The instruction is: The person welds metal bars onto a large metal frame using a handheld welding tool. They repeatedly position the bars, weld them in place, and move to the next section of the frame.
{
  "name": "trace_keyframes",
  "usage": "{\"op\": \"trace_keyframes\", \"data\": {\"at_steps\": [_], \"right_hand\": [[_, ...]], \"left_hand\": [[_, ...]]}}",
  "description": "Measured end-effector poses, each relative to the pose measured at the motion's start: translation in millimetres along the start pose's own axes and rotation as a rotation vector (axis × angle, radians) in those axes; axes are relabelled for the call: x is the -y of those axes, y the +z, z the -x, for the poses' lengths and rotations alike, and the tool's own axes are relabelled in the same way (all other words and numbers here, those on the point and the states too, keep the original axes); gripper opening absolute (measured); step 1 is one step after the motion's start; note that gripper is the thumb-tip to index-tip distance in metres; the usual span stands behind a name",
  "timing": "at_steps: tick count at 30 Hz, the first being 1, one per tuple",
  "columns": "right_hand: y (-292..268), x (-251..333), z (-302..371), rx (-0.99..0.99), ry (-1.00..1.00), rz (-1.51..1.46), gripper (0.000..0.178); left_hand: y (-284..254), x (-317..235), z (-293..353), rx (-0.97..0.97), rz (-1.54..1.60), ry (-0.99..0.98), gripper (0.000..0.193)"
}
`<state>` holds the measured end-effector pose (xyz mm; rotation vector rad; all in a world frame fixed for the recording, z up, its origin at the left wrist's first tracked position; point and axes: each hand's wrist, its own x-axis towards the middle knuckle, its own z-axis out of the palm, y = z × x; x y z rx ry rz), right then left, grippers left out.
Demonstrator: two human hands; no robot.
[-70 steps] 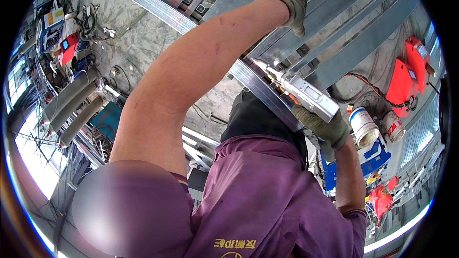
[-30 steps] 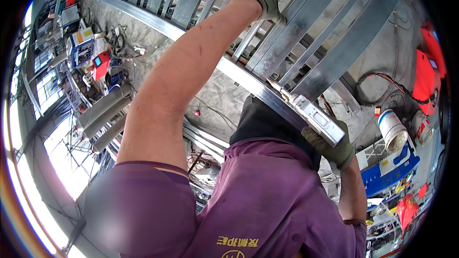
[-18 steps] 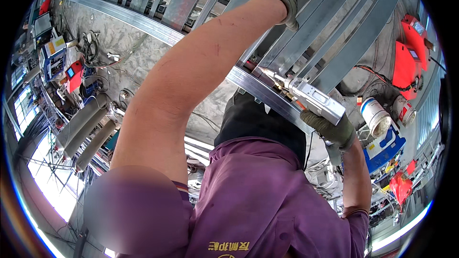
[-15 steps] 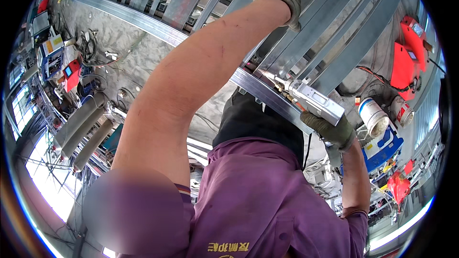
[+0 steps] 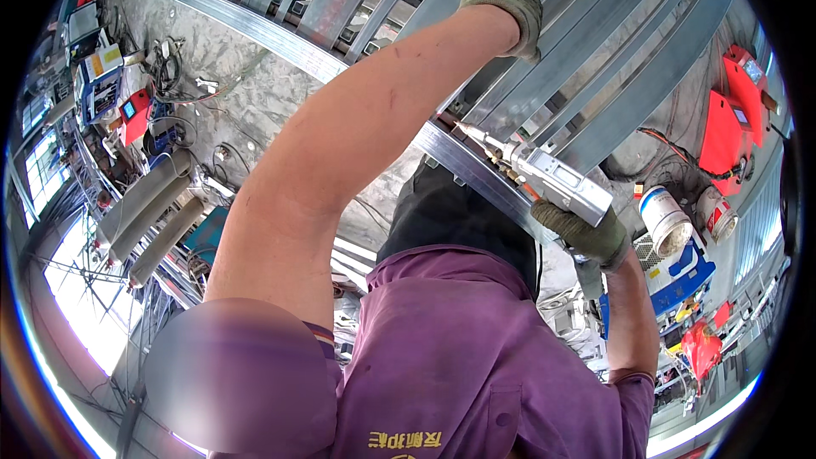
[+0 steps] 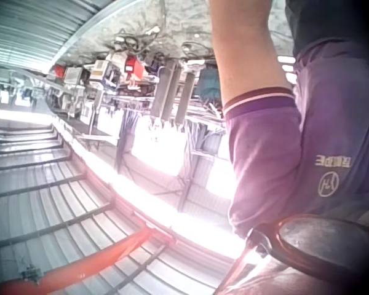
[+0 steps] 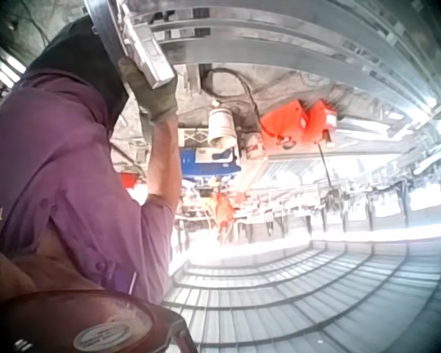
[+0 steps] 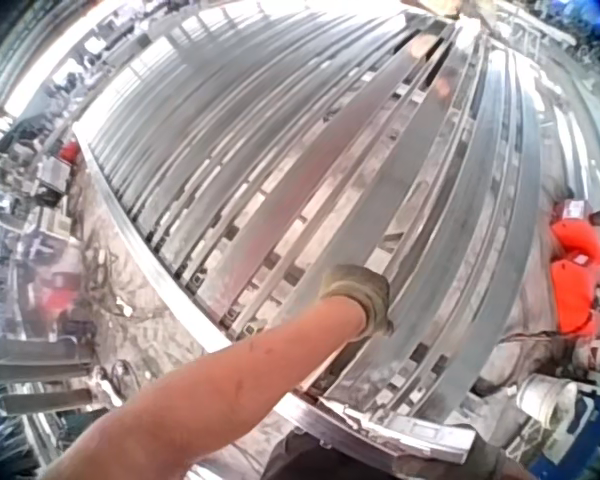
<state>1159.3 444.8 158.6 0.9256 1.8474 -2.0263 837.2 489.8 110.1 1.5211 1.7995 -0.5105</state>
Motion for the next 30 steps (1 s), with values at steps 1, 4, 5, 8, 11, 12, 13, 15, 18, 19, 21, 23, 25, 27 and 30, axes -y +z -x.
{"op": "trace_keyframes", "data": {"at_steps": [1,4,5,8,11,12,13,15,18,19,21,23,25,27,30], "right_hand": [[-1.9,-0.9,-0.6,0.007,-0.003,-0.001,0.052],[-7.0,-3.0,-6.4,0.017,-0.095,0.044,0.052],[-8.5,-2.9,-8.2,0.018,-0.14,0.067,0.052],[-8.2,0.6,-5.0,-0.022,-0.036,-0.076,0.05],[-9.8,7.0,-12.6,-0.025,-0.088,0.024,0.05],[-10.4,10.2,-14.6,-0.015,-0.065,0.036,0.049],[-10.7,13.8,-16.9,-0.004,-0.043,0.048,0.049],[-9.6,14.2,-26.8,0.02,-0.126,0.103,0.049],[-2.0,21.7,-42.3,0.041,0.03,-0.071,0.049],[-3.3,28.4,-48.1,0.053,0.06,-0.006,0.048],[-4.2,24.0,-52.4,0.076,0.064,-0.052,0.048],[-3.8,23.3,-54.8,0.113,0.092,-0.068,0.048],[-5.9,28.4,-55.3,0.147,0.145,-0.051,0.048],[0.3,14.9,-54.4,0.132,0.126,-0.052,0.049],[3.0,9.0,-57.0,0.128,0.146,0.009,0.051]], "left_hand": [[-0.1,-1.0,-0.5,-0.003,0.001,0.0,0.057],[-1.8,3.7,-4.0,0.0,0.019,0.028,0.057],[-2.3,5.3,-5.5,0.003,0.027,0.042,0.057],[1.3,-1.6,-0.6,0.037,-0.003,0.02,0.06],[6.4,-3.0,-1.9,0.03,0.0,0.033,0.062],[6.2,-3.6,-1.9,0.032,-0.005,0.034,0.062],[6.0,-3.4,-1.6,0.034,-0.009,0.035,0.062],[3.8,-2.9,-2.0,0.045,-0.019,0.03,0.062],[-2.8,-2.3,-1.1,0.079,-0.02,0.024,0.066],[-5.4,-3.0,0.9,0.091,-0.011,0.028,0.069],[-8.1,-2.3,2.8,0.111,0.007,0.029,0.073],[-7.2,-1.8,2.9,0.124,0.023,0.022,0.073],[-4.5,-0.2,2.0,0.097,0.014,0.03,0.073],[-2.5,-0.5,0.4,0.079,0.005,0.028,0.07],[-1.8,-2.5,-2.1,0.077,0.004,0.013,0.064]]}}
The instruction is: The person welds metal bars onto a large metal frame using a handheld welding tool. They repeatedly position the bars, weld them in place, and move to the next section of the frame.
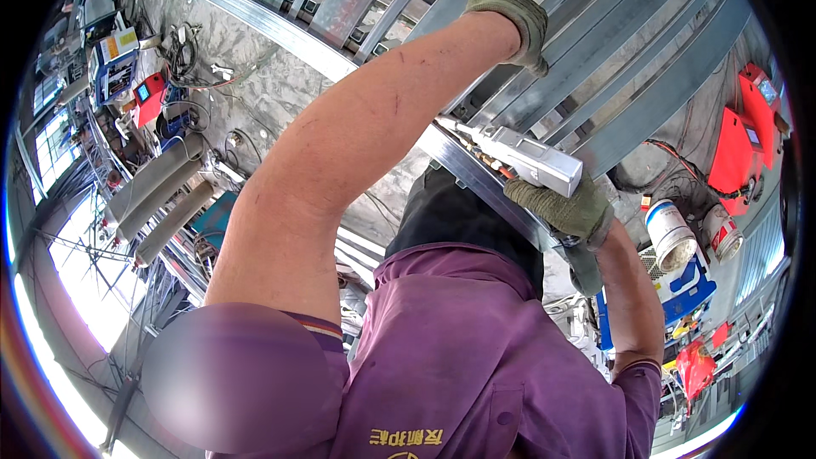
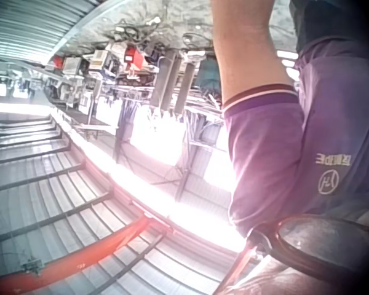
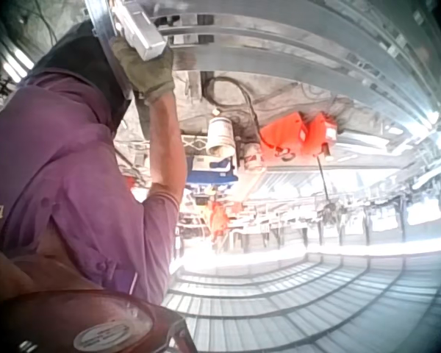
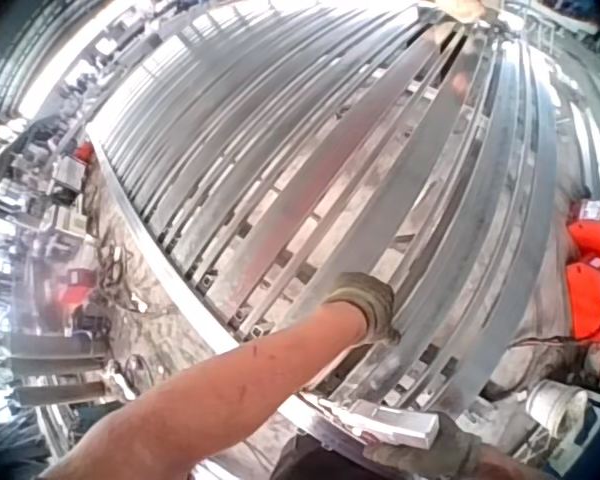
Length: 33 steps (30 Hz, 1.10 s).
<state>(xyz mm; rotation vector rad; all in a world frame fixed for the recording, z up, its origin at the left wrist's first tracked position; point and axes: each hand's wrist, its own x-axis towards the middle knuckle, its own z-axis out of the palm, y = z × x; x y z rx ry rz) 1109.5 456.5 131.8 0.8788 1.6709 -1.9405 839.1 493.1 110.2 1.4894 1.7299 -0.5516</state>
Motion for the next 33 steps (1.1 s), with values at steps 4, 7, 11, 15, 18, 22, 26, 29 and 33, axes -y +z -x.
{"op": "trace_keyframes", "data": {"at_steps": [4,7,11,15,18,22,26,29,33], "right_hand": [[3.1,-1.2,-3.8,-0.005,0.007,-0.005,0.053],[2.5,-3.0,-2.2,-0.003,0.002,-0.041,0.053],[3.5,-9.6,-3.7,0.001,-0.028,0.01,0.051],[4.7,-4.9,-2.9,-0.012,-0.077,0.037,0.049],[6.4,-5.8,-2.3,-0.018,-0.073,0.028,0.046],[7.9,-6.8,-2.1,-0.019,-0.053,0.008,0.044],[7.9,-10.1,-1.9,-0.015,-0.047,-0.015,0.046],[9.4,-13.6,-3.1,-0.01,-0.033,-0.057,0.048],[7.8,-7.8,-1.6,-0.012,-0.014,-0.071,0.045]], "left_hand": [[-4.0,1.1,2.3,0.029,0.016,0.004,0.07],[-4.7,2.3,3.4,0.027,0.011,0.005,0.073],[-0.1,3.4,-1.1,-0.011,-0.001,0.002,0.066],[-0.4,4.4,-1.6,0.002,0.01,0.012,0.07],[-0.7,4.7,-0.8,0.002,0.014,0.019,0.073],[-3.2,4.1,0.9,0.02,0.024,0.013,0.073],[-4.1,3.9,2.9,0.024,0.026,0.021,0.076],[-4.0,5.2,2.5,0.036,0.037,0.028,0.076],[-4.2,5.9,3.1,0.03,0.035,0.033,0.076]]}}
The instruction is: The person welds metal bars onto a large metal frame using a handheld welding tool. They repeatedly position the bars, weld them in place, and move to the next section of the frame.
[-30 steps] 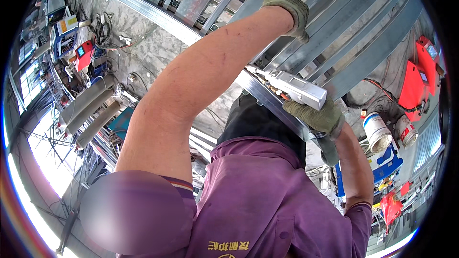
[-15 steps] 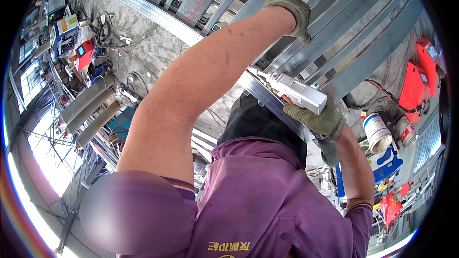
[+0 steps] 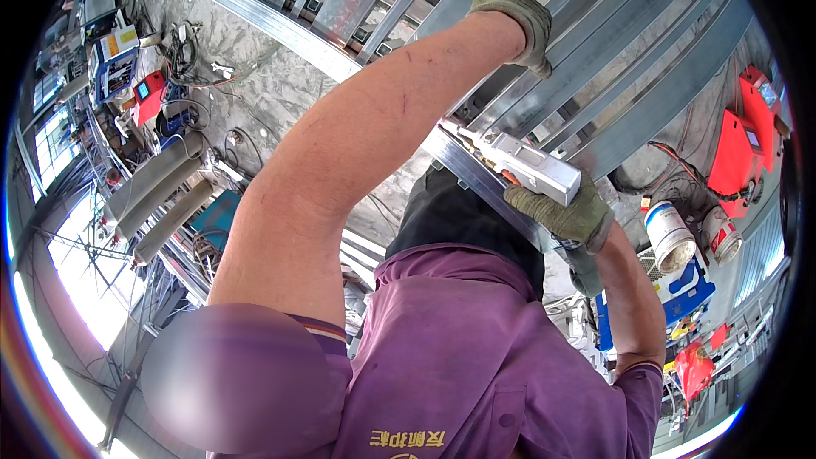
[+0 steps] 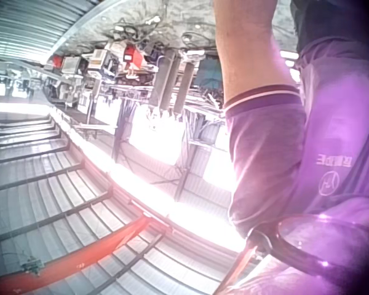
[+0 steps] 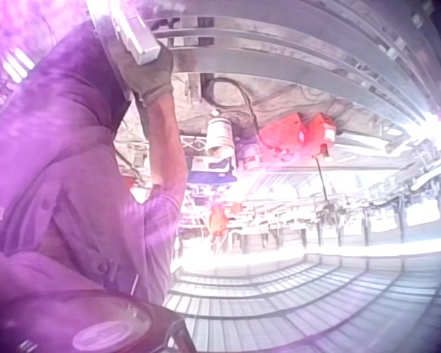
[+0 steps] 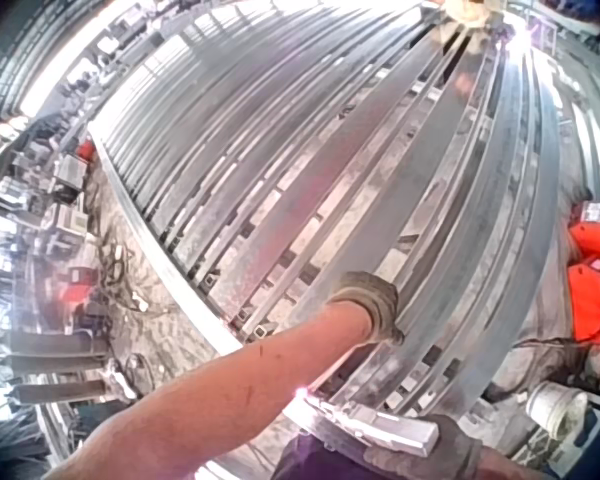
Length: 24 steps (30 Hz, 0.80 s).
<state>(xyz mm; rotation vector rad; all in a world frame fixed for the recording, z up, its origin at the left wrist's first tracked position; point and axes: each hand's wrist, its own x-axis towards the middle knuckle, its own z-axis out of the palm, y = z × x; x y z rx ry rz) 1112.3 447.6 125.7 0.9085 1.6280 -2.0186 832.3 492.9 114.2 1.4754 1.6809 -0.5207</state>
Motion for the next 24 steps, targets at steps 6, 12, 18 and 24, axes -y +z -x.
{"op": "trace_keyframes", "data": {"at_steps": [6,12,18,24], "right_hand": [[-1.3,3.6,1.6,0.006,-0.024,0.017,0.043],[-2.4,-1.1,1.4,0.017,-0.006,-0.01,0.045],[-4.0,1.0,3.5,0.009,-0.015,-0.003,0.046],[-4.3,2.3,5.9,-0.011,-0.038,-0.029,0.047]], "left_hand": [[4.0,-0.5,-3.3,-0.038,-0.003,-0.035,0.065],[-0.6,-1.6,-0.2,-0.012,-0.003,-0.029,0.069],[-2.4,-0.9,2.4,0.003,0.001,-0.015,0.076],[-2.1,-1.3,2.2,-0.005,-0.003,-0.013,0.075]]}}
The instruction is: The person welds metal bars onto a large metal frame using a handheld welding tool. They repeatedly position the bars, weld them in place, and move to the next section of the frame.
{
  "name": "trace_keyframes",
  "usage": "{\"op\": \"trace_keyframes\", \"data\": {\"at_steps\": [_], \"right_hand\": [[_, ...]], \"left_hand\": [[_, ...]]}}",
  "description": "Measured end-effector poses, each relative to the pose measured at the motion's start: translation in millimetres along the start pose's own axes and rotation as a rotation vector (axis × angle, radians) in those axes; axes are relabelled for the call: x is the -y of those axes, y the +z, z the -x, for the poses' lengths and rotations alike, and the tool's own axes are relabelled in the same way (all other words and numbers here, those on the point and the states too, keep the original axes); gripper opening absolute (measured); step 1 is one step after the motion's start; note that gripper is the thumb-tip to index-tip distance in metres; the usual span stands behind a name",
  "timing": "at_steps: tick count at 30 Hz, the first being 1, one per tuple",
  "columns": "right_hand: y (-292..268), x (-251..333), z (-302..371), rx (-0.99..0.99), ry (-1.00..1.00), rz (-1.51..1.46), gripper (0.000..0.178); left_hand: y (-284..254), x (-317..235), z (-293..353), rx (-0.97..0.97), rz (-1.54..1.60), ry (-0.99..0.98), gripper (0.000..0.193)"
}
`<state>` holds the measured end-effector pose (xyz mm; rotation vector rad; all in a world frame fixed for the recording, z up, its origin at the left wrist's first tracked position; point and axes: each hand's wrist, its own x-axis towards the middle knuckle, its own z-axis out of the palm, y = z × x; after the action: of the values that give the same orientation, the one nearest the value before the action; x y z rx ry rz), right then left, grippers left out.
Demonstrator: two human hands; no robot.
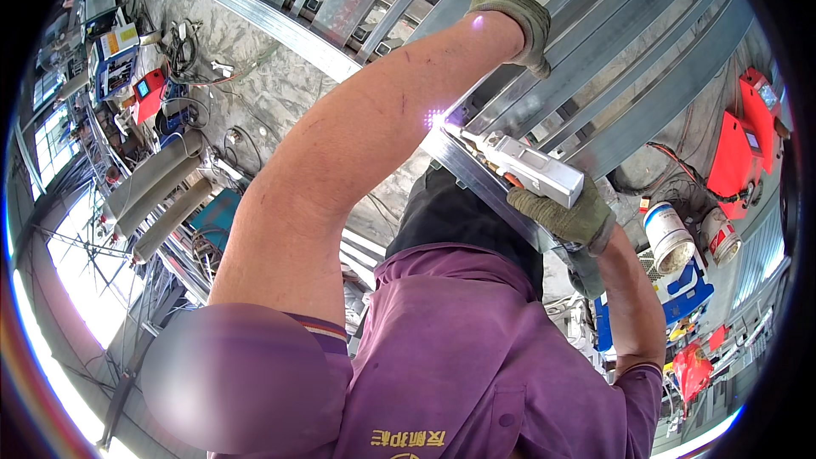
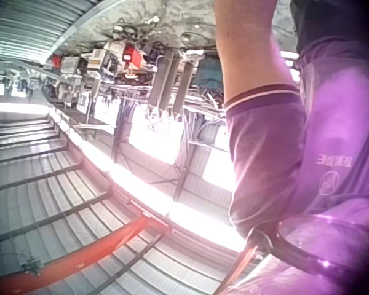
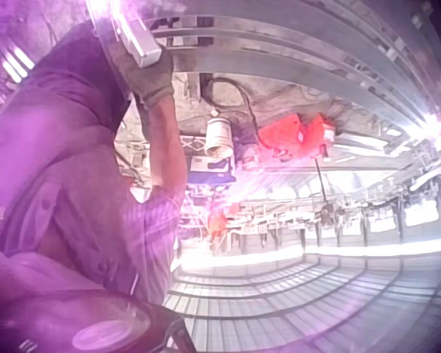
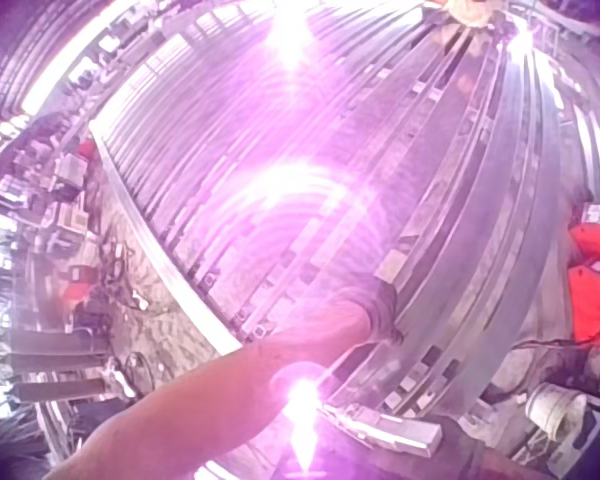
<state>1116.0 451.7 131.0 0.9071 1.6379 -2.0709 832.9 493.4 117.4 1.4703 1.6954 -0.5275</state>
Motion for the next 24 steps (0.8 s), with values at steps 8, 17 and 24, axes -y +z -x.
{"op": "trace_keyframes", "data": {"at_steps": [8,17,24], "right_hand": [[-0.6,-1.9,0.9,-0.004,0.002,-0.009,0.047],[-1.2,-10.4,3.1,-0.007,0.012,0.006,0.047],[1.1,-8.4,8.1,-0.015,0.031,-0.033,0.048]], "left_hand": [[-1.5,-1.8,-0.9,0.029,-0.014,-0.023,0.076],[-4.9,-0.7,0.3,0.042,-0.018,-0.013,0.078],[1.7,2.5,-5.8,0.0,-0.018,0.005,0.078]]}}
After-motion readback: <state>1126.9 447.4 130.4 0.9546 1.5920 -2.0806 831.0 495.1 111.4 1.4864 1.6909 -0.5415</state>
